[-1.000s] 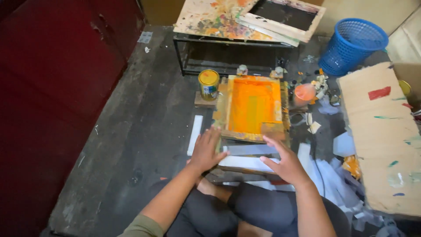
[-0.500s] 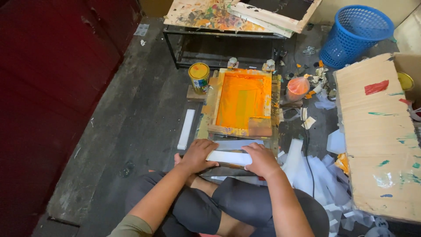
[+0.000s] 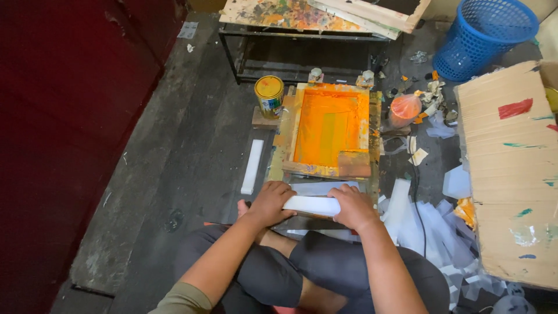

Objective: Preparing and inspecting thin translucent strips for a screen printing process on the floor of a workshop.

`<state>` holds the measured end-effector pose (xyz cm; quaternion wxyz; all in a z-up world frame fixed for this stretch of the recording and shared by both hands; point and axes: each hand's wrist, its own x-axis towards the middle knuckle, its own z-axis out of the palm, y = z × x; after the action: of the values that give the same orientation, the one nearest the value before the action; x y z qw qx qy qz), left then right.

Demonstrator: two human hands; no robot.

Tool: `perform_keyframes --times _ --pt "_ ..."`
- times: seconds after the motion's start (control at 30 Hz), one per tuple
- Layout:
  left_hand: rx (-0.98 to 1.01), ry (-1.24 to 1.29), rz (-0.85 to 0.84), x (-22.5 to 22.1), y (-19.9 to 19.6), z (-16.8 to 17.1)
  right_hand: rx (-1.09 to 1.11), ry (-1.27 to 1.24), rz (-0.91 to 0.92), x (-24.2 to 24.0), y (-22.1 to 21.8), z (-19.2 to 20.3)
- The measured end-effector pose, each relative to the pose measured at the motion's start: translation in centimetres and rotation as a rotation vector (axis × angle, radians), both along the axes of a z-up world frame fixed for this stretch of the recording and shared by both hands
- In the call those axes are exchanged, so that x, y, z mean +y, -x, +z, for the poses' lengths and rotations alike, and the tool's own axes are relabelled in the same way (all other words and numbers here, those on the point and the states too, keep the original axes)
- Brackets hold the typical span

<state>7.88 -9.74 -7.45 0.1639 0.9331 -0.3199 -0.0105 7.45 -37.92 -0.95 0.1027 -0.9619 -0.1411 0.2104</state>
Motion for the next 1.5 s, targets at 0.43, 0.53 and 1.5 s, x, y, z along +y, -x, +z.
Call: perform_keyframes --times 0.43,0.53,1.5 --pt "0.038 0.116 -0.002 -0.3 0.6 3.5 0.03 -0.166 -0.124 -0.2 0.4 4.0" --pt "0.057 0.213 0.12 0.1 0.4 4.6 -0.138 -0.182 -0.21 -2.3 0.0 1.5" --pt "0.204 0.212 0.28 2.4 -4.5 1.5 -0.195 -0.053 -0.516 -3.1 -1.5 -3.5"
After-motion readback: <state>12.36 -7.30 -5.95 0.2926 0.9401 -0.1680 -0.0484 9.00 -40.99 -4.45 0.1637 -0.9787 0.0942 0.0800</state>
